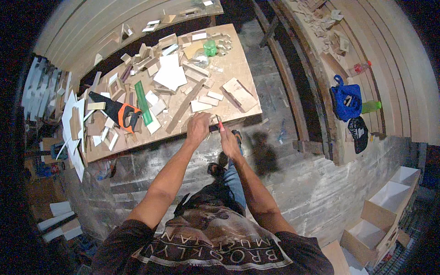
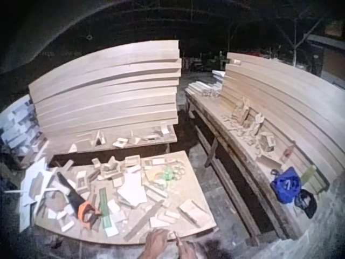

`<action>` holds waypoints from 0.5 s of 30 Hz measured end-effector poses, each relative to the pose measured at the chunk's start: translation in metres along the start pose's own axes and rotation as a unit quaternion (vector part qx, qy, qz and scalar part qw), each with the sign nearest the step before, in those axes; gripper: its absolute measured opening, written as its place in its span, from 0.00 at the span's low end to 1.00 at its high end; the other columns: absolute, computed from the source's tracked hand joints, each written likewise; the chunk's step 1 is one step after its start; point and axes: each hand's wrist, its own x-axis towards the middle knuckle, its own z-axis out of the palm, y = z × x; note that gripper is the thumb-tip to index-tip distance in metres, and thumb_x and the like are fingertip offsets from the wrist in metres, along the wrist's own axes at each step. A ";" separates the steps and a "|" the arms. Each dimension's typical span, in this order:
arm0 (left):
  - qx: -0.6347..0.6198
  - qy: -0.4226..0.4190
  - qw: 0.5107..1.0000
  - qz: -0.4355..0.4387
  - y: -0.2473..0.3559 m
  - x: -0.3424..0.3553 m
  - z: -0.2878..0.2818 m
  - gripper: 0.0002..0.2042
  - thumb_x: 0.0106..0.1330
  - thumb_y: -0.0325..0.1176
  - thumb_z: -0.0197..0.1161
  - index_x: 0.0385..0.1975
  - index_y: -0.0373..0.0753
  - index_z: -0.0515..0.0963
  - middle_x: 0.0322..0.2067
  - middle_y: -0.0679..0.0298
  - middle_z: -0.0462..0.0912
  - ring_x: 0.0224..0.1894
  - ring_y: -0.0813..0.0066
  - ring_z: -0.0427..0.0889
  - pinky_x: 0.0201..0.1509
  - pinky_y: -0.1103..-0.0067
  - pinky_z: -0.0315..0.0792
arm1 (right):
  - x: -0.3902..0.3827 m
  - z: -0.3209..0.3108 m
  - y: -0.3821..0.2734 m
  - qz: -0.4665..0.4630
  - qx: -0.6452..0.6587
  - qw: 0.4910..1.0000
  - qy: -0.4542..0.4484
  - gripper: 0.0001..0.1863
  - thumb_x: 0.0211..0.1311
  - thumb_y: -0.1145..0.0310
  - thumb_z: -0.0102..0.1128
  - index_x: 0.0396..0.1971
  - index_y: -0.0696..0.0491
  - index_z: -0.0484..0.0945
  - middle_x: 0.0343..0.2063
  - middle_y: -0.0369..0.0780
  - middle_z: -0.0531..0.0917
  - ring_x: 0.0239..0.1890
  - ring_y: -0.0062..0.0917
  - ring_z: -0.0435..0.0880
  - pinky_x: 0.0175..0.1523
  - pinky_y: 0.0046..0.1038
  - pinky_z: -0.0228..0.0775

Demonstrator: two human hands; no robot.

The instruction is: The person marks a small piece of wood using a pen and a plastic ruler, and then cuts the wood along the mark using a hand saw.

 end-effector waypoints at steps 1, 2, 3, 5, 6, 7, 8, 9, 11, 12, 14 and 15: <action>0.002 0.004 1.000 0.002 0.002 0.001 0.000 0.08 0.59 0.27 0.64 0.38 0.39 0.82 0.37 0.62 0.83 0.43 0.59 0.80 0.45 0.63 0.71 | 0.004 0.000 0.007 -0.016 -0.018 1.000 0.007 0.27 0.77 0.46 0.37 0.45 0.58 0.73 0.23 0.41 0.74 0.26 0.28 0.72 0.34 0.33 0.66; 0.005 0.008 1.000 0.004 0.003 0.001 0.001 0.08 0.59 0.27 0.64 0.38 0.39 0.82 0.37 0.62 0.84 0.43 0.59 0.80 0.45 0.63 0.71 | 0.008 0.002 0.012 -0.033 -0.036 0.999 0.013 0.28 0.77 0.47 0.36 0.46 0.58 0.73 0.24 0.43 0.75 0.27 0.31 0.74 0.36 0.35 0.67; 0.008 0.009 1.000 0.003 0.005 0.001 0.001 0.08 0.59 0.26 0.63 0.38 0.39 0.82 0.37 0.62 0.84 0.43 0.59 0.80 0.45 0.63 0.71 | 0.008 0.003 0.013 -0.050 -0.054 0.997 0.021 0.28 0.78 0.47 0.36 0.46 0.59 0.73 0.25 0.45 0.76 0.28 0.34 0.75 0.37 0.36 0.68; 0.014 0.009 1.000 0.003 0.009 0.002 0.001 0.08 0.58 0.26 0.63 0.38 0.39 0.82 0.37 0.63 0.84 0.43 0.60 0.80 0.45 0.63 0.71 | 0.009 0.004 0.016 -0.084 -0.091 0.991 0.042 0.28 0.78 0.47 0.34 0.48 0.59 0.73 0.29 0.50 0.78 0.32 0.42 0.78 0.41 0.40 0.69; 0.018 0.011 1.000 -0.001 0.009 0.001 0.002 0.08 0.58 0.26 0.63 0.38 0.40 0.82 0.38 0.63 0.84 0.43 0.60 0.80 0.45 0.63 0.71 | 0.010 0.005 0.015 -0.103 -0.109 0.987 0.054 0.29 0.78 0.47 0.33 0.49 0.59 0.73 0.30 0.52 0.79 0.34 0.46 0.79 0.43 0.42 0.70; 0.022 0.013 1.000 -0.005 0.009 0.000 0.002 0.08 0.58 0.26 0.63 0.37 0.40 0.82 0.38 0.63 0.84 0.43 0.60 0.80 0.45 0.63 0.71 | 0.010 0.007 0.013 -0.092 -0.111 0.988 0.051 0.29 0.78 0.47 0.33 0.49 0.60 0.73 0.32 0.54 0.79 0.36 0.48 0.79 0.45 0.43 0.69; 0.026 0.014 1.000 -0.008 0.009 0.000 0.003 0.08 0.58 0.26 0.63 0.37 0.40 0.82 0.38 0.64 0.84 0.43 0.61 0.80 0.45 0.63 0.71 | 0.009 0.009 0.012 -0.081 -0.113 0.989 0.048 0.30 0.78 0.47 0.32 0.49 0.60 0.73 0.33 0.56 0.79 0.38 0.51 0.79 0.46 0.44 0.69; 0.024 0.022 0.999 -0.005 0.009 -0.001 0.003 0.08 0.58 0.26 0.63 0.37 0.40 0.82 0.38 0.64 0.84 0.43 0.61 0.80 0.45 0.63 0.71 | 0.008 0.011 0.010 -0.069 -0.114 0.990 0.045 0.30 0.78 0.46 0.32 0.49 0.60 0.73 0.35 0.57 0.80 0.40 0.54 0.78 0.48 0.46 0.69; 0.021 0.035 0.999 0.002 0.009 -0.001 0.002 0.08 0.58 0.26 0.63 0.37 0.40 0.82 0.37 0.64 0.84 0.43 0.61 0.80 0.45 0.63 0.72 | 0.009 0.005 0.007 -0.058 -0.106 0.992 0.018 0.30 0.78 0.47 0.32 0.49 0.60 0.73 0.35 0.58 0.80 0.39 0.54 0.78 0.47 0.46 0.69; 0.017 0.018 1.000 -0.003 0.009 -0.001 0.001 0.09 0.58 0.26 0.62 0.38 0.39 0.82 0.38 0.63 0.84 0.44 0.60 0.80 0.46 0.63 0.72 | 0.009 0.002 0.008 -0.052 -0.101 0.993 0.007 0.30 0.78 0.47 0.32 0.49 0.60 0.73 0.35 0.58 0.80 0.39 0.54 0.78 0.47 0.46 0.69; 0.008 -0.018 1.000 -0.014 0.008 0.001 -0.001 0.10 0.60 0.26 0.60 0.40 0.38 0.83 0.40 0.61 0.84 0.45 0.59 0.80 0.48 0.62 0.72 | 0.010 0.001 0.009 -0.026 -0.102 0.994 0.009 0.29 0.78 0.48 0.33 0.48 0.60 0.73 0.35 0.58 0.80 0.39 0.55 0.78 0.47 0.46 0.69; 0.008 -0.003 1.000 -0.007 0.008 0.000 -0.001 0.10 0.59 0.26 0.60 0.40 0.39 0.83 0.39 0.62 0.84 0.44 0.59 0.80 0.47 0.63 0.72 | 0.008 0.003 0.008 -0.012 -0.101 0.995 0.006 0.29 0.78 0.48 0.33 0.48 0.61 0.73 0.35 0.58 0.80 0.39 0.56 0.78 0.47 0.46 0.69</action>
